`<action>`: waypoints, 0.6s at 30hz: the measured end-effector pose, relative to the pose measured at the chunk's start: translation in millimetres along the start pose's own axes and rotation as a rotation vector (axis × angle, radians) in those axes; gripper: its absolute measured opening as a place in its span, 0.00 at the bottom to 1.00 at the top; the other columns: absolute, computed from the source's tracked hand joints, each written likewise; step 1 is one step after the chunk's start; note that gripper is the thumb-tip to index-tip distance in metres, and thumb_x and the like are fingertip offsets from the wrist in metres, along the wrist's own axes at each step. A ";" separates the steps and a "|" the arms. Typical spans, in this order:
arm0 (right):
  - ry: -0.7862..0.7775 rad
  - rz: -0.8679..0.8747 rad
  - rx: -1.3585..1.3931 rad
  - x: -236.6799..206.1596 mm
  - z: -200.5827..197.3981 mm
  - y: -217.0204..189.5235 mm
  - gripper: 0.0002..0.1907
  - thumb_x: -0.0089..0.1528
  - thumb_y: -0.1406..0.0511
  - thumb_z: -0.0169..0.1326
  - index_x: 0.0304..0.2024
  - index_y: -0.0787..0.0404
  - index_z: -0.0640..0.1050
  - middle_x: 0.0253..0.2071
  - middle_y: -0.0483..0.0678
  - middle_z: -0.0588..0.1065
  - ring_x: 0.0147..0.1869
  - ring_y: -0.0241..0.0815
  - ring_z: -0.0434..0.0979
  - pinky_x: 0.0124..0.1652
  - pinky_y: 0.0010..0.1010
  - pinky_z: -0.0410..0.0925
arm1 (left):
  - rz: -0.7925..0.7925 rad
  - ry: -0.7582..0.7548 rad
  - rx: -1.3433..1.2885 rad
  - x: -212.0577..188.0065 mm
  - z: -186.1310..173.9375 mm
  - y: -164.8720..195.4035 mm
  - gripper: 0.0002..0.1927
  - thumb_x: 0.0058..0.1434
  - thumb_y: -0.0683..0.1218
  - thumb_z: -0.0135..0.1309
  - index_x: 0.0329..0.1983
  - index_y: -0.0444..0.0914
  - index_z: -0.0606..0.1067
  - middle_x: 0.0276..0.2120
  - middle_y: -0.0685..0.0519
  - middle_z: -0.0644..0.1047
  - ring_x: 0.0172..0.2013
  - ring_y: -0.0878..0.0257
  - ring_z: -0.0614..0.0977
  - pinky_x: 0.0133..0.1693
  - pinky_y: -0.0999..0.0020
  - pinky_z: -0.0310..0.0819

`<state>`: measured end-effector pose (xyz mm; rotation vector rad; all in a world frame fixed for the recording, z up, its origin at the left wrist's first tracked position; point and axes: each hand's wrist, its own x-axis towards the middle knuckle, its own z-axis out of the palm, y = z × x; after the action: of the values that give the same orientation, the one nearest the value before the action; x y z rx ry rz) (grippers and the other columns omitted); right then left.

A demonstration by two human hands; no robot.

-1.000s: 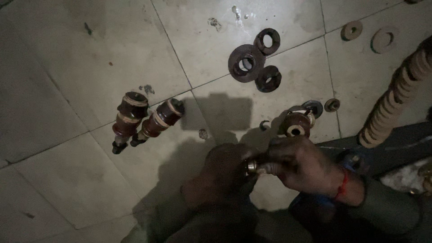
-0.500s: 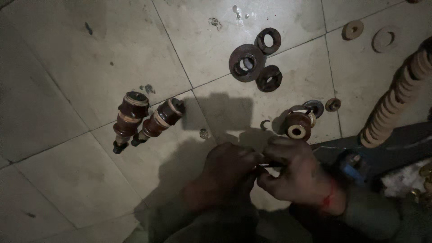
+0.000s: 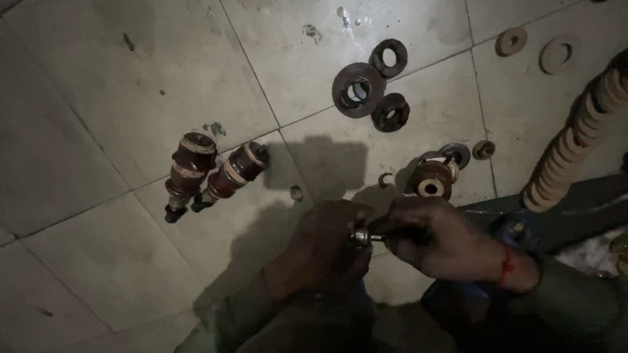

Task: The person assembles mechanical components on a tiled floor, inserting a metal rod into a cylindrical housing and adding washers and rings. The person handles multiple similar assemblies, picking up parts and fitting them together by hand.

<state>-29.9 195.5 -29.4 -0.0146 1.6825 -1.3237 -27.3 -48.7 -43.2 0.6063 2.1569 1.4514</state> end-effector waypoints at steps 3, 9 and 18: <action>-0.005 -0.159 0.031 1.4 1.0 -4.6 0.18 0.55 0.68 0.67 0.49 0.59 0.82 0.45 0.46 0.83 0.49 0.38 0.85 0.45 0.32 0.76 | 0.031 -0.053 0.004 4.7 -3.5 2.6 0.29 0.51 0.47 0.63 0.56 0.34 0.72 0.41 0.42 0.77 0.43 0.43 0.81 0.47 0.48 0.75; 0.076 0.077 0.074 9.6 8.9 -1.4 0.10 0.54 0.64 0.69 0.35 0.62 0.84 0.34 0.47 0.86 0.38 0.39 0.89 0.38 0.32 0.81 | -0.197 -0.338 0.014 13.6 -2.5 5.0 0.13 0.54 0.48 0.62 0.40 0.39 0.75 0.32 0.47 0.78 0.36 0.50 0.81 0.41 0.53 0.76; 0.113 -0.076 -0.134 3.7 9.6 2.2 0.10 0.53 0.69 0.65 0.38 0.57 0.84 0.36 0.45 0.84 0.37 0.37 0.87 0.35 0.29 0.80 | -0.040 -0.095 -0.142 0.0 8.7 -9.2 0.24 0.57 0.44 0.64 0.55 0.36 0.70 0.39 0.45 0.77 0.39 0.50 0.81 0.41 0.57 0.76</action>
<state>-24.3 187.3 -33.0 -0.0847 1.8814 -1.2857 -23.0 -45.5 -54.7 0.5661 1.9631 1.5086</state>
